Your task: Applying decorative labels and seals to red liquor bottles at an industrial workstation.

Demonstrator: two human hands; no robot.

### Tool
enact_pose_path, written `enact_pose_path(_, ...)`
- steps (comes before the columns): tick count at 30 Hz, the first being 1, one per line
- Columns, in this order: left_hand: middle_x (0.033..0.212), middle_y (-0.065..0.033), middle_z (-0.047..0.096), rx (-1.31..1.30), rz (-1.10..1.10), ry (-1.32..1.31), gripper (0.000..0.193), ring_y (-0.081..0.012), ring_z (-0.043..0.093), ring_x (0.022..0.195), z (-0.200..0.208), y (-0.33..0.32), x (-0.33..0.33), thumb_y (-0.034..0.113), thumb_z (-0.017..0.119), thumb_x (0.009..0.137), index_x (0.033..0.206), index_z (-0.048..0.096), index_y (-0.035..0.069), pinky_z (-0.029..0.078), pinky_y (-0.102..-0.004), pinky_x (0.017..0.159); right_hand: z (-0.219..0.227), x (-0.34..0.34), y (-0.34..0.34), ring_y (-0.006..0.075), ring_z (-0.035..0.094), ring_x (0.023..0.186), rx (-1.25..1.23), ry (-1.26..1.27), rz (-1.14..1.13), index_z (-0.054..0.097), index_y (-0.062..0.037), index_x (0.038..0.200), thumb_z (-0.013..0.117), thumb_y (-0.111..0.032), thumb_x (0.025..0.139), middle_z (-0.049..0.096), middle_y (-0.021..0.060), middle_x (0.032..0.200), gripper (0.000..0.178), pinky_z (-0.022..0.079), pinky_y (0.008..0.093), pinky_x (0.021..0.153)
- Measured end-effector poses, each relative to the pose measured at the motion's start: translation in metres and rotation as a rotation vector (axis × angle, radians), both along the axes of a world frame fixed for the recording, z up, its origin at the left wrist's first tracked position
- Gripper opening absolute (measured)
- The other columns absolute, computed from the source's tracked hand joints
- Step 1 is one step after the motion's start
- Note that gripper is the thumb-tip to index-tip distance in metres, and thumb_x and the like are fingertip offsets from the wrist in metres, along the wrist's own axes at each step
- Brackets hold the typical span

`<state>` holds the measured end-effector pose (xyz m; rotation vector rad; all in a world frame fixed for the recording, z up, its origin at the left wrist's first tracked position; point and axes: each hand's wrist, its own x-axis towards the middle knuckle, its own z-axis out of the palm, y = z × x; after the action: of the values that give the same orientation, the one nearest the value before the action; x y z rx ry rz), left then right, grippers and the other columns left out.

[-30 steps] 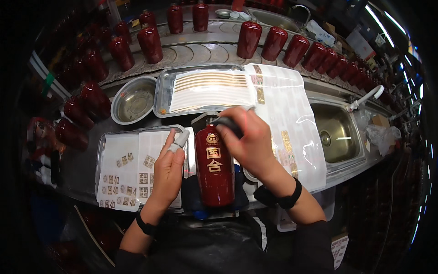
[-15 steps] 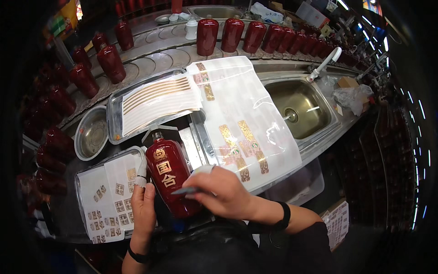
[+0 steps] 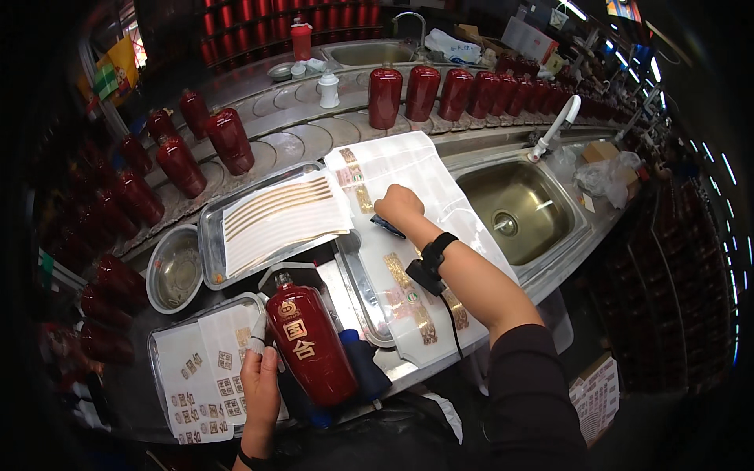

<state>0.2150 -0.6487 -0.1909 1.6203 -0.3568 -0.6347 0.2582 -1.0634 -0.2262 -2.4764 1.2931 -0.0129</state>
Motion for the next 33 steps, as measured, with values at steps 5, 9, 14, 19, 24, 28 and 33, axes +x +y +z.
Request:
enact_pose_path(5,0.135,-0.0145,0.051,-0.015,0.004,-0.021,0.051,-0.0164,0.052,0.115,-0.005,0.002,0.004,0.014,0.047,0.101,0.147,0.034,-0.006,0.048,-0.0282,0.093,-0.004,0.023,0.009,0.0331,0.069,0.095,0.06,-0.034,-0.011,0.069,0.0034,0.101,0.074,-0.035,0.07,0.07,0.0229,0.102,0.049,0.054,0.041,0.08)
enact_pose_path(9,0.13,-0.0126,0.053,-0.087,0.02,-0.028,0.05,-0.0158,0.054,0.112,-0.002,0.002,0.006,0.014,0.049,0.101,0.145,0.037,-0.007,0.049,-0.0298,0.093,-0.018,0.029,0.002,0.0338,0.07,0.086,0.084,-0.096,-0.056,0.069,0.0064,0.094,0.077,-0.029,0.067,0.07,0.0248,0.092,0.045,0.055,0.0403,0.075)
enact_pose_path(14,0.13,-0.0139,0.054,-0.112,0.044,-0.034,0.049,-0.0177,0.054,0.114,-0.012,0.007,0.005,0.014,0.05,0.101,0.143,0.039,-0.006,0.049,-0.0317,0.095,-0.025,0.029,-0.008,0.0367,0.071,0.086,0.218,-0.184,-0.103,0.068,0.007,0.098,0.075,-0.021,0.072,0.069,0.0269,0.096,0.039,0.057,0.0431,0.072)
enact_pose_path(19,0.133,-0.0197,0.054,-0.097,0.071,-0.098,0.047,-0.0228,0.054,0.12,-0.019,0.011,0.003,0.015,0.05,0.1,0.142,0.041,-0.007,0.044,-0.0349,0.102,-0.025,0.027,-0.011,0.0333,0.069,0.073,0.545,-0.377,-0.285,0.065,0.0115,0.09,0.075,-0.016,0.072,0.068,0.0217,0.083,0.034,0.054,0.0506,0.058)
enact_pose_path(24,0.14,-0.0151,0.049,-0.041,0.036,-0.076,0.049,-0.021,0.048,0.129,-0.018,0.014,0.003,0.015,0.046,0.102,0.146,0.036,-0.005,0.038,-0.0318,0.107,-0.013,0.01,-0.016,0.0218,0.063,0.058,0.5,-0.317,-0.213,0.066,0.0066,0.073,0.076,-0.016,0.071,0.063,0.0126,0.067,0.025,0.048,0.0404,0.049)
enact_pose_path(28,0.141,-0.0157,0.048,-0.067,0.032,-0.069,0.049,-0.021,0.049,0.128,-0.023,0.014,0.002,0.014,0.047,0.102,0.146,0.035,-0.005,0.039,-0.0317,0.106,-0.008,-0.018,-0.03,0.028,0.067,0.063,0.384,-0.102,-0.054,0.068,0.0082,0.079,0.075,-0.02,0.069,0.067,0.0194,0.075,0.031,0.052,0.0416,0.056)
enact_pose_path(33,0.139,-0.02,0.05,-0.088,0.033,-0.097,0.05,-0.025,0.05,0.128,-0.025,0.012,0.001,0.014,0.05,0.101,0.144,0.037,-0.007,0.039,-0.0352,0.107,-0.007,-0.046,-0.044,0.0331,0.071,0.085,0.004,0.227,0.146,0.072,0.0048,0.092,0.071,-0.024,0.072,0.071,0.0235,0.094,0.035,0.056,0.0396,0.074)
